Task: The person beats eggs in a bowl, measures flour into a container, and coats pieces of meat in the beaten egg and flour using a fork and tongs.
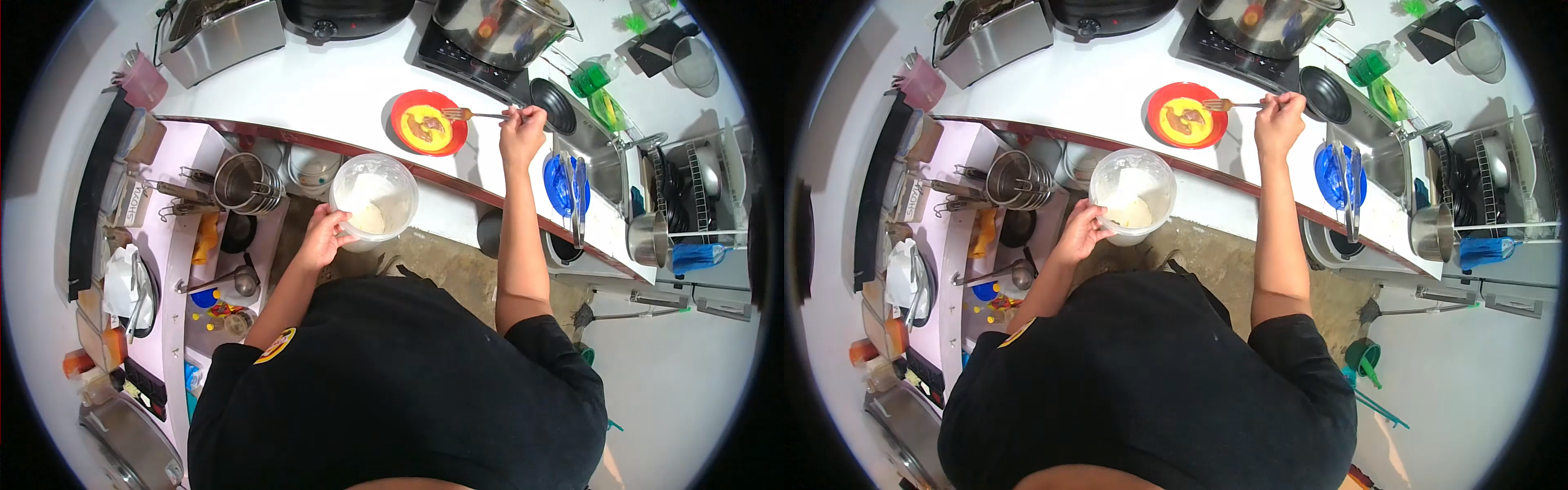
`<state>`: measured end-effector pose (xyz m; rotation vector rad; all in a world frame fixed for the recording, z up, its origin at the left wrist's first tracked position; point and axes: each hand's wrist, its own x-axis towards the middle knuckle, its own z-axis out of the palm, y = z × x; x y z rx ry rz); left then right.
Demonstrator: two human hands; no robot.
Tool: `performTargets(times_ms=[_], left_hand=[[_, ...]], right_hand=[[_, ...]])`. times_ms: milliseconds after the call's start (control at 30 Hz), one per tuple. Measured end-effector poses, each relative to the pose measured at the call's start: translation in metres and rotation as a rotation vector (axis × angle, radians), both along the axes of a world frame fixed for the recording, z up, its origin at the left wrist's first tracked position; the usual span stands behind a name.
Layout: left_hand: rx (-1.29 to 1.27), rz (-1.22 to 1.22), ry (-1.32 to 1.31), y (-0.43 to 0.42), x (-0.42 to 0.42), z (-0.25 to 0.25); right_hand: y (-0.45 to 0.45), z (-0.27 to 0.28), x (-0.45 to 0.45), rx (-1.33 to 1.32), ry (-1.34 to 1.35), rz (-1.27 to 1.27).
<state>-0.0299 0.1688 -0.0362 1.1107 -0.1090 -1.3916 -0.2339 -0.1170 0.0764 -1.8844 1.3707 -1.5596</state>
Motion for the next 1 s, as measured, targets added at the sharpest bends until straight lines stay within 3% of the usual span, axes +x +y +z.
performTargets(times_ms=[100,167,300,500,600,733,833,1000], left_hand=[[0.015,0.006,-0.006,-0.001,0.000,0.005],[0.021,0.010,-0.004,0.000,0.000,0.007],[0.026,0.029,-0.024,0.000,0.001,0.008],[0.025,0.034,-0.017,0.001,0.002,0.003],[0.031,0.023,-0.001,0.000,0.001,0.008],[0.037,0.022,-0.009,-0.001,-0.002,0.006],[0.030,0.017,-0.006,0.002,-0.003,0.006],[0.030,0.009,-0.003,0.002,-0.002,0.001]], right_hand=[[-0.006,-0.015,0.002,0.068,-0.068,0.088],[-0.006,-0.018,-0.002,0.426,-0.181,-0.007],[-0.013,-0.041,-0.012,0.644,-0.426,0.070],[-0.001,-0.017,-0.017,0.541,-0.440,0.165],[0.009,-0.007,-0.010,0.337,-0.072,0.147],[0.013,0.004,-0.001,0.136,-0.255,0.160],[0.010,-0.003,0.003,0.137,-0.106,0.134],[0.010,-0.007,0.007,0.200,-0.122,0.151]])
